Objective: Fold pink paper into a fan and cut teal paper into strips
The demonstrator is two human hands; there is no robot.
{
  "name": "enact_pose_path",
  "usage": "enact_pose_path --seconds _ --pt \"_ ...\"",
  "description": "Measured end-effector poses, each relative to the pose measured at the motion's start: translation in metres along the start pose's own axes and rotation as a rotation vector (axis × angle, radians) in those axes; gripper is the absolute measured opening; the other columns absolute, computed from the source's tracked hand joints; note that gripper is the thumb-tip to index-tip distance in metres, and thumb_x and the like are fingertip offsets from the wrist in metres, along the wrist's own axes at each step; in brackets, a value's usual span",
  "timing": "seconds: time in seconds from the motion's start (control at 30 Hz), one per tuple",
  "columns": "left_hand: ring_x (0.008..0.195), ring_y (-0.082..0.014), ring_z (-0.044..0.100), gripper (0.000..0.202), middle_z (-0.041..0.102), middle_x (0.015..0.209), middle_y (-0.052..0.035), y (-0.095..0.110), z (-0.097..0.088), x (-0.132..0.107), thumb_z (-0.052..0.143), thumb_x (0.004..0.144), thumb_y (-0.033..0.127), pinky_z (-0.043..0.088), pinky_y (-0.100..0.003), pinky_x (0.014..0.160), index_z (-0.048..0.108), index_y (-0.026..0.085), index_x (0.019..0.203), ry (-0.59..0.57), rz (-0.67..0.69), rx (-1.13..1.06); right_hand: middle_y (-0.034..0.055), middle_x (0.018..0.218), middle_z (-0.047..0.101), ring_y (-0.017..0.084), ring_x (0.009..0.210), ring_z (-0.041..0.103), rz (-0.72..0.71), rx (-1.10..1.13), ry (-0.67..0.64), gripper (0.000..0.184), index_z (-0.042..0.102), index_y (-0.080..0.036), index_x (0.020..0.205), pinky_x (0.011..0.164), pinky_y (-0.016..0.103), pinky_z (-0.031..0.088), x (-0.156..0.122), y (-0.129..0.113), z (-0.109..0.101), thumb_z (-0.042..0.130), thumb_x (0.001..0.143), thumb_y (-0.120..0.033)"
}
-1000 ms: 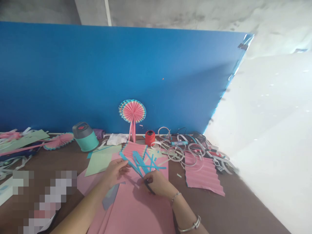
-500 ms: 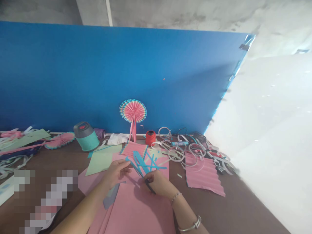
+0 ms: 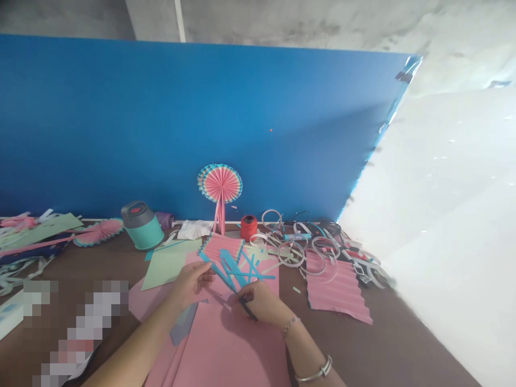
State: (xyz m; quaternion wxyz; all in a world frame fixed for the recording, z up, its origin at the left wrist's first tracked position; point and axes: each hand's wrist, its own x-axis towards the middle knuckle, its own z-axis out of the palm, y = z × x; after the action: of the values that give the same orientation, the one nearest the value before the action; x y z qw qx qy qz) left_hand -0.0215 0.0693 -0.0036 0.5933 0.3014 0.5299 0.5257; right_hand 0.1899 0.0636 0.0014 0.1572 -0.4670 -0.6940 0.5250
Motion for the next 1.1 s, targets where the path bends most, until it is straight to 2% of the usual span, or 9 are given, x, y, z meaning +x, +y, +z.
enact_pose_path --seconds 0.47,0.73,0.93,1.1 --pt "0.053 -0.0143 0.064 0.027 0.069 0.062 -0.0072 -0.004 0.000 0.002 0.074 0.061 0.037 0.047 -0.020 0.048 0.063 0.013 0.066 -0.004 0.019 0.027 -0.0022 0.048 0.054 0.007 0.040 0.041 0.003 0.072 -0.010 0.025 0.071 -0.012 0.081 0.039 0.017 0.034 0.001 0.002 0.001 0.064 0.063 -0.028" --pt "0.054 -0.0141 0.064 0.027 0.069 0.064 -0.0079 -0.004 0.003 -0.002 0.074 0.062 0.037 0.048 -0.021 0.049 0.063 0.012 0.066 -0.017 0.015 0.043 -0.0032 0.047 0.052 0.006 0.040 0.040 0.003 0.081 -0.018 0.024 0.071 -0.012 0.080 0.039 0.017 0.032 -0.004 -0.009 0.001 0.065 0.063 -0.028" --pt "0.051 -0.0121 0.063 0.030 0.069 0.062 -0.0073 -0.003 0.004 -0.003 0.073 0.062 0.041 0.042 -0.017 0.043 0.065 0.012 0.064 -0.016 0.012 0.079 -0.0036 0.046 0.050 0.006 0.040 0.039 0.016 0.098 -0.012 0.021 0.070 -0.012 0.075 0.039 0.017 0.031 -0.003 -0.007 0.001 0.063 0.062 -0.027" --pt "0.051 -0.0118 0.063 0.031 0.068 0.059 -0.0064 -0.004 0.002 -0.002 0.070 0.065 0.042 0.042 -0.017 0.046 0.066 0.012 0.065 -0.014 0.027 0.111 -0.0047 0.044 0.048 0.005 0.039 0.037 0.030 0.091 -0.014 0.021 0.071 -0.012 0.075 0.038 0.017 0.030 -0.002 -0.006 0.001 0.061 0.061 -0.024"
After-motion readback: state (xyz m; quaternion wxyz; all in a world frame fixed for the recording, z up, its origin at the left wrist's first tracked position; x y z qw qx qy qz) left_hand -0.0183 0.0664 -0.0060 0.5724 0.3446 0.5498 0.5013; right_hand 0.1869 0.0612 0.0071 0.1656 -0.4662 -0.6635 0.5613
